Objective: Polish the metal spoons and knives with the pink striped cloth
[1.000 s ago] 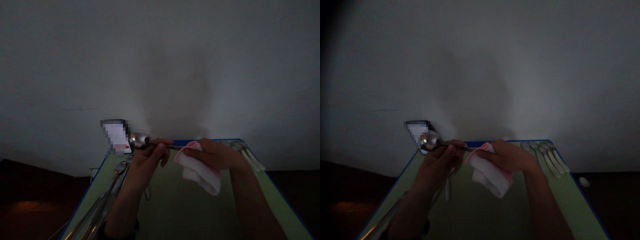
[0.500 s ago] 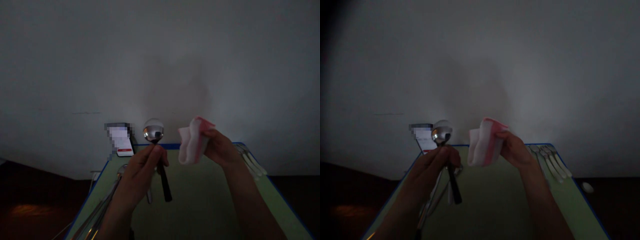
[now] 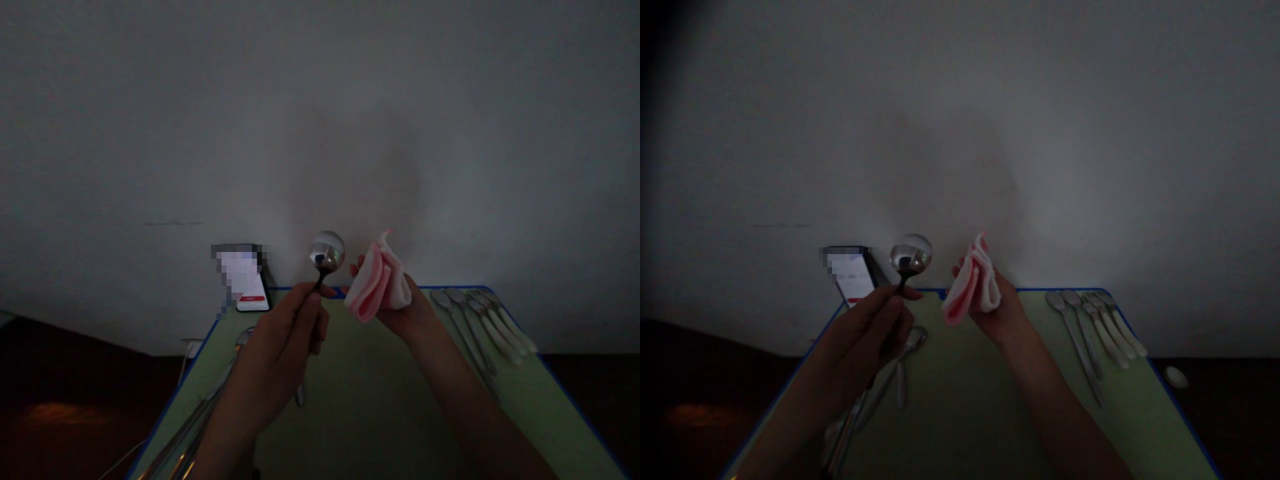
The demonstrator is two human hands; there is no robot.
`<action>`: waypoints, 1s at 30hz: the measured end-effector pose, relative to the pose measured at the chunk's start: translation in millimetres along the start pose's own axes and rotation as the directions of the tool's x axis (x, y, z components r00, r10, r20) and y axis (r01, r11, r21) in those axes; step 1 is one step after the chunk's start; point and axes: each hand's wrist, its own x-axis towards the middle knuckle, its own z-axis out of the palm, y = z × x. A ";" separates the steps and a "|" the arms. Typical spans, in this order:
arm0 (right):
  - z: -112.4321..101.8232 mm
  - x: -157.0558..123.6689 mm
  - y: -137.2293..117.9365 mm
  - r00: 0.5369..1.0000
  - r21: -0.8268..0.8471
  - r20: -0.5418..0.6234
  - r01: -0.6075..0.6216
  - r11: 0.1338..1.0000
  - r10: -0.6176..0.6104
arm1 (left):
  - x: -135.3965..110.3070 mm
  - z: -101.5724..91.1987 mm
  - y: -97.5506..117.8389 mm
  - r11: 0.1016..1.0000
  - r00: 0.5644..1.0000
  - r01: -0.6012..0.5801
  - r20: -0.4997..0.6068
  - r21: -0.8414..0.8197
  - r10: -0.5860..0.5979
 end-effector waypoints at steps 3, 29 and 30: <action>4.3 -2.3 -1.4 0.999 0.047 -0.044 -0.015 0.999 0.017 | -1.9 -1.5 -2.1 0.997 1.000 0.012 -0.006 0.083 -0.012; 9.0 -12.7 -1.8 0.993 0.312 0.114 -0.070 0.947 0.036 | 5.8 -7.4 -8.5 0.878 0.991 -0.045 0.129 0.476 -0.019; 9.4 -13.3 -1.1 0.989 0.308 0.145 -0.076 0.948 0.032 | 7.1 -7.8 -8.9 0.883 0.993 -0.035 0.116 0.467 -0.022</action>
